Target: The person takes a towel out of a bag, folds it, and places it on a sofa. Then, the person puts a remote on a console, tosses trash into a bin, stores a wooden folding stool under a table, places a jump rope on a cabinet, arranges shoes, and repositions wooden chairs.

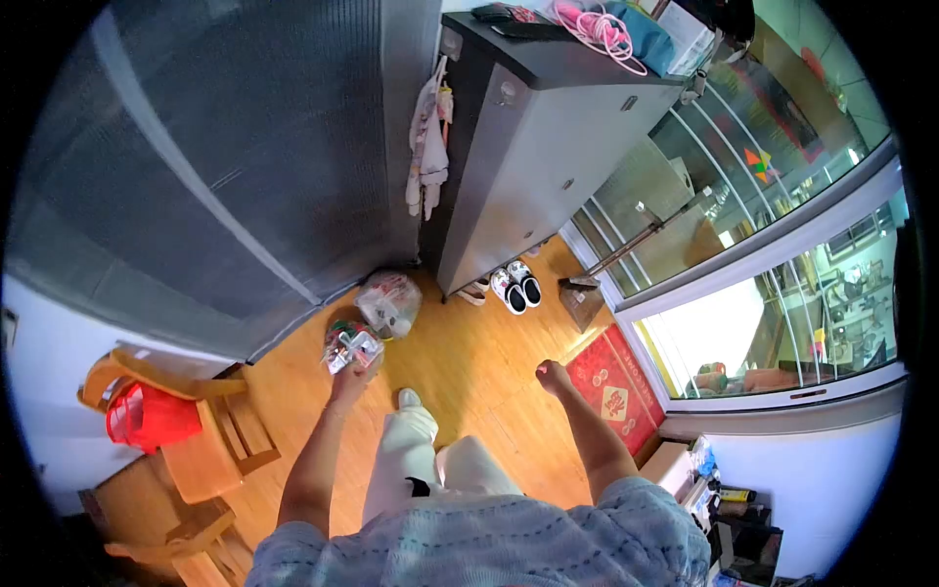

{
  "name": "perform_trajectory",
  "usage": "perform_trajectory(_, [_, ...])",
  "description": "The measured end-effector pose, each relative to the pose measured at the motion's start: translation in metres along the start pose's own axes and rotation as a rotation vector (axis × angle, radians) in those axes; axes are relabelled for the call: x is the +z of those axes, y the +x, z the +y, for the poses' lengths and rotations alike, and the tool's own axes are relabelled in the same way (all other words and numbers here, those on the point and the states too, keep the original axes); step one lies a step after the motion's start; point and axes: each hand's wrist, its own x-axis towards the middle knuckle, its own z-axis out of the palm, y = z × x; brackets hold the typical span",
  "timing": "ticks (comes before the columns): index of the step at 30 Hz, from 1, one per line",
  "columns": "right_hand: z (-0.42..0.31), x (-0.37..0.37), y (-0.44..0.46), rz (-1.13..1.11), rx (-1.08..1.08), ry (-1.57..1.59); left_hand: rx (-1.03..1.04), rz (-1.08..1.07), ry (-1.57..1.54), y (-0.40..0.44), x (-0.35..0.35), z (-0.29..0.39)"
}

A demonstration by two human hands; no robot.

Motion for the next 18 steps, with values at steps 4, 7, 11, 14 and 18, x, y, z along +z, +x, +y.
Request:
perform_trajectory(4, [-0.002,0.0,-0.018,-0.04,-0.036,-0.056,-0.052,0.152,-0.255,-0.046,-0.021,-0.027])
perform_trajectory(7, [-0.005,0.006,-0.031,-0.012,0.019,0.039,-0.094,0.189,-0.464,-0.095,-0.014,-0.034])
perform_trajectory(11, [-0.027,0.008,-0.055,0.065,-0.095,0.062,-0.078,0.17,-0.577,-0.15,-0.002,-0.048])
perform_trajectory(14, [-0.003,0.029,-0.033,0.135,-0.431,-0.309,-0.065,0.3,-0.606,-0.188,-0.015,-0.059])
perform_trajectory(18, [-0.035,0.04,-0.048,0.212,-0.299,-0.053,0.025,0.473,-0.711,-0.231,-0.047,-0.096])
